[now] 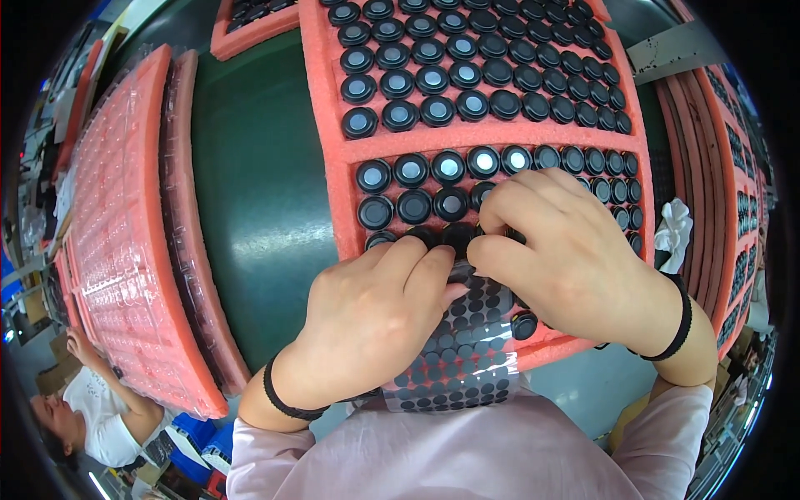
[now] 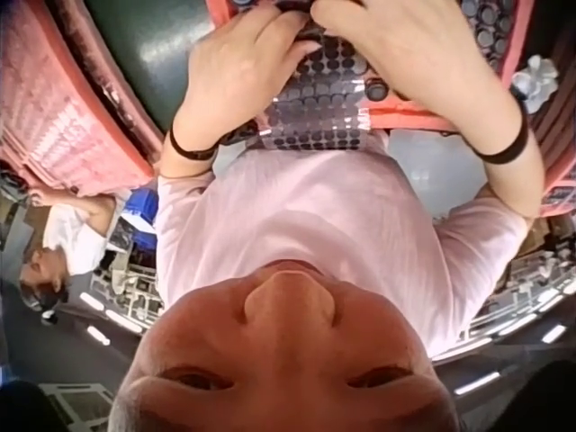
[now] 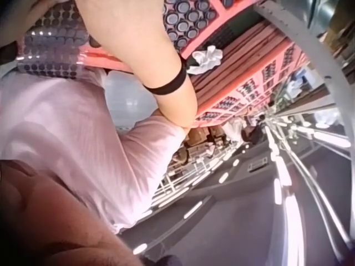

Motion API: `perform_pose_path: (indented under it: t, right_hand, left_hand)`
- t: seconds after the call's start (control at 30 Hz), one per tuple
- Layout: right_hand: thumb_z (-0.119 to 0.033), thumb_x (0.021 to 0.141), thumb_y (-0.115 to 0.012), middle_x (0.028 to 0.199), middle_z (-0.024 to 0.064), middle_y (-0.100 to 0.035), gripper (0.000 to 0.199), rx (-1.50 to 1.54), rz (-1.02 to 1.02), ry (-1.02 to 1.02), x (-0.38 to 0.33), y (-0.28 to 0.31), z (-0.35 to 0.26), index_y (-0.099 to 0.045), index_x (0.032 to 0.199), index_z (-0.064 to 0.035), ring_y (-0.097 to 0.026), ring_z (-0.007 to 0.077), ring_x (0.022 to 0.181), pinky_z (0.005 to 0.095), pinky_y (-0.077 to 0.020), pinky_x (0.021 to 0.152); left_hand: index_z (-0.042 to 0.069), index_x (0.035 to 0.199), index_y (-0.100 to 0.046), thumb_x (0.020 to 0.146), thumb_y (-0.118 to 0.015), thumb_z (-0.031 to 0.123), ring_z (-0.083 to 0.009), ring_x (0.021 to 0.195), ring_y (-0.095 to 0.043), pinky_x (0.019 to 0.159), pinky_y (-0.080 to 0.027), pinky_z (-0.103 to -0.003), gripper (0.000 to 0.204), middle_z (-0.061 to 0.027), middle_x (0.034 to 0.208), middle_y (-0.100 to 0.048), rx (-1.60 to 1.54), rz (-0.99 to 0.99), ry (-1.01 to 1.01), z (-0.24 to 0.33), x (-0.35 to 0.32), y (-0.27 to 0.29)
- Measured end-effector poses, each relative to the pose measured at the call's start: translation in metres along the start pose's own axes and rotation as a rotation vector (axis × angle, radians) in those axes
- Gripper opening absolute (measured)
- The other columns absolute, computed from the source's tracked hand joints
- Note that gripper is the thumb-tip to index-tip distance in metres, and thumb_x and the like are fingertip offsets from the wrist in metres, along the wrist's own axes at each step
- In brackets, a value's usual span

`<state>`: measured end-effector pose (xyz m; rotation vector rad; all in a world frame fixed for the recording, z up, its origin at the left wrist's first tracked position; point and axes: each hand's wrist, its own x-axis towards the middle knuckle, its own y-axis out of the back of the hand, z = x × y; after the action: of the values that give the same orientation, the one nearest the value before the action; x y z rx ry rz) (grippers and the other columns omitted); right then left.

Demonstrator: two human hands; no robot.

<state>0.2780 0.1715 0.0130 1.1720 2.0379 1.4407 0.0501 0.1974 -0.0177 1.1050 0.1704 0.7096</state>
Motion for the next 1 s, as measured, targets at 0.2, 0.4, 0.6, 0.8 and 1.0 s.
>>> perform_pose_path:
  t: [0.2,0.4,0.6,0.8,1.0]
  right_hand:
    - [-0.006,0.075,-0.077,0.098,0.0095,-0.056,0.021,0.091,0.069,-0.02,0.005,-0.007,0.007,-0.062,0.09,-0.0083,-0.058,0.0315,0.091,0.042,-0.048,0.081]
    - [-0.004,0.072,-0.082,0.102,0.0117,-0.056,0.03,0.188,0.036,-0.152,0.007,-0.009,0.001,-0.061,0.093,-0.0067,-0.058,0.0337,0.096,0.0437,-0.0476,0.086]
    - [-0.002,0.072,-0.082,0.103,0.0125,-0.056,0.03,0.182,0.026,-0.223,0.007,-0.012,-0.008,-0.061,0.093,-0.0056,-0.058,0.0344,0.1,0.0452,-0.0466,0.089]
    - [-0.002,0.071,-0.082,0.102,0.0124,-0.057,0.029,0.117,0.13,-0.224,0.004,-0.021,-0.017,-0.061,0.091,-0.0058,-0.056,0.0343,0.096,0.0446,-0.046,0.087]
    - [-0.003,0.071,-0.082,0.099,0.0122,-0.057,0.028,0.042,0.227,-0.203,0.0,-0.029,-0.021,-0.061,0.091,-0.0058,-0.055,0.0339,0.09,0.0445,-0.0448,0.083]
  left_hand:
    - [0.006,0.106,-0.068,0.08,-0.079,0.023,-0.0198,0.069,-0.064,0.054,-0.051,-0.033,0.033,-0.0032,0.082,-0.057,0.062,0.005,0.05,-0.008,-0.006,0.001]
    - [0.007,0.106,-0.071,0.077,-0.083,0.018,-0.0257,0.069,-0.065,0.057,-0.051,-0.036,0.034,-0.0068,0.087,-0.063,0.049,0.011,0.059,-0.005,-0.009,0.004]
    - [0.006,0.107,-0.07,0.075,-0.084,0.018,-0.0233,0.068,-0.063,0.056,-0.05,-0.035,0.037,-0.0056,0.086,-0.062,0.145,0.034,0.022,-0.004,-0.011,0.004]
    - [0.005,0.108,-0.07,0.074,-0.084,0.018,-0.0224,0.067,-0.062,0.055,-0.049,-0.034,0.039,-0.0056,0.086,-0.061,0.174,0.058,0.015,-0.002,-0.013,0.003]
    - [0.003,0.107,-0.071,0.077,-0.079,0.019,-0.0179,0.065,-0.059,0.051,-0.046,-0.031,0.035,-0.0033,0.082,-0.057,0.177,0.078,0.002,-0.003,-0.015,0.001]
